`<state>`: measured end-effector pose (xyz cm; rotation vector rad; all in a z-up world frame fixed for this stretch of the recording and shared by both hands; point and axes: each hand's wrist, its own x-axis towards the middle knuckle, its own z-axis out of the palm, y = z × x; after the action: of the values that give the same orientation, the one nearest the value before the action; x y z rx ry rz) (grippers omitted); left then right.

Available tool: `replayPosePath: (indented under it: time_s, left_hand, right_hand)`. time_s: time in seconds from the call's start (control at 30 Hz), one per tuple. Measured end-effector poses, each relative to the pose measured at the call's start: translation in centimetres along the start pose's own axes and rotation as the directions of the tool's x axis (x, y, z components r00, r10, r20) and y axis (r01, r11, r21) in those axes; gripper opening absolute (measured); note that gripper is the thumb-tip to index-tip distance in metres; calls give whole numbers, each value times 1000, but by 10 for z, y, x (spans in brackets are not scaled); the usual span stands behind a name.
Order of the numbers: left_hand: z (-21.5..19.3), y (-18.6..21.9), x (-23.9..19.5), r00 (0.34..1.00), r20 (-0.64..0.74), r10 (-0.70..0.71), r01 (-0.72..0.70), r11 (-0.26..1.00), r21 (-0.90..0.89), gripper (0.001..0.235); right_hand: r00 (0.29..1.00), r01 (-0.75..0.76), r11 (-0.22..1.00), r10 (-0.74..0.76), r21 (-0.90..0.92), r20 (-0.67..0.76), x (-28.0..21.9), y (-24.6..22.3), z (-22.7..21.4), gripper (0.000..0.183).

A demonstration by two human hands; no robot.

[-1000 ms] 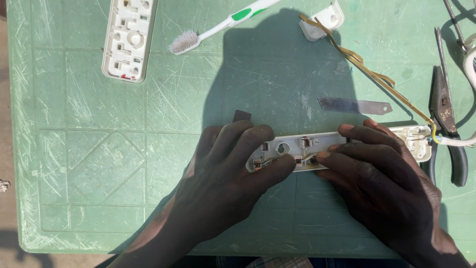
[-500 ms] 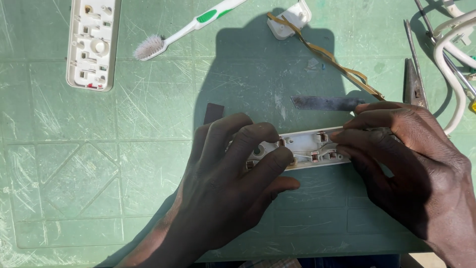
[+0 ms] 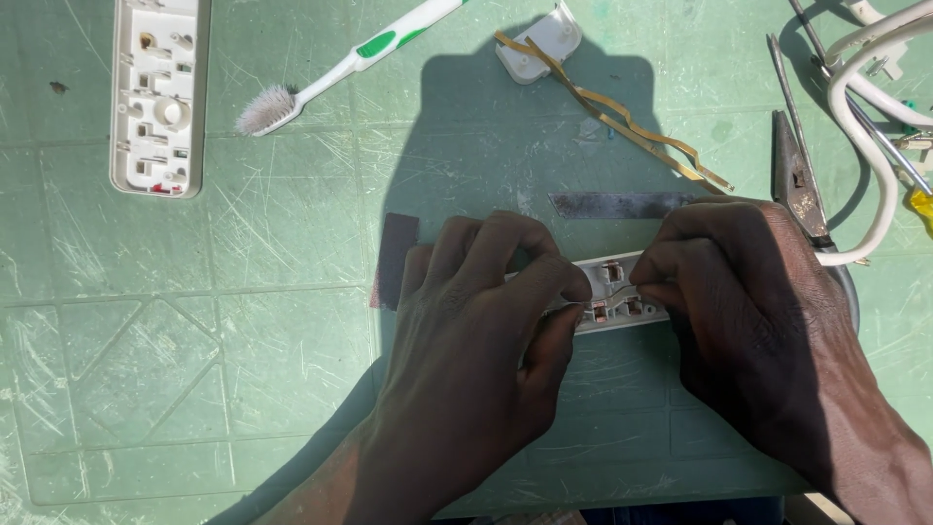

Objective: The person is repairing a white electrical power strip by hand. They insert and adjust thin gold-colored metal strips into the internal contact points of the disassembled unit, working on one section at a time.

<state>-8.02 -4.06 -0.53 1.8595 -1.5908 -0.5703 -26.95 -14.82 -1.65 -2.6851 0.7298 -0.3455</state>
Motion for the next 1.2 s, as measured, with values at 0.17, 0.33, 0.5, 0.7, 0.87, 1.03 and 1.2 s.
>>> replayPosePath:
  time_s: [0.17, 0.33, 0.5, 0.7, 0.87, 1.03, 1.2]
  left_hand:
    - [-1, 0, 1, 1000, -5, 18, -18, 1000, -7, 3]
    - [0, 0, 1, 1000, -9, 18, -18, 999, -37, 5]
    - [1, -2, 0, 998, -21, 51, -51, 998, -20, 6]
    - [-1, -16, -5, 980, 37, 198, -200, 978, 63, 9]
    - [-1, -19, -6, 969, 72, 236, -243, 964, 111, 30]
    - [3, -18, -7, 963, 66, 259, -267, 944, 191, 27]
    - [4, -16, -8, 953, 37, 300, -299, 914, 273, 21]
  right_hand:
    - [1000, 13, 1000, -13, 24, 7, 0, 0, -1, 11]
    - [999, 28, 1000, -28, 12, 20, -3, 8, 1, 16]
    - [1000, 6, 999, -7, 53, 26, -4, 4, -1, 14]
    - [998, -44, 986, 37, 162, 44, 1, -6, -12, 17]
    - [998, 42, 975, -51, 219, 36, -5, 9, -12, 26]
    - [991, 115, 964, -126, 241, 32, -14, 23, -9, 45]
    - [999, 45, 985, -47, 165, 11, -12, 11, -10, 37]
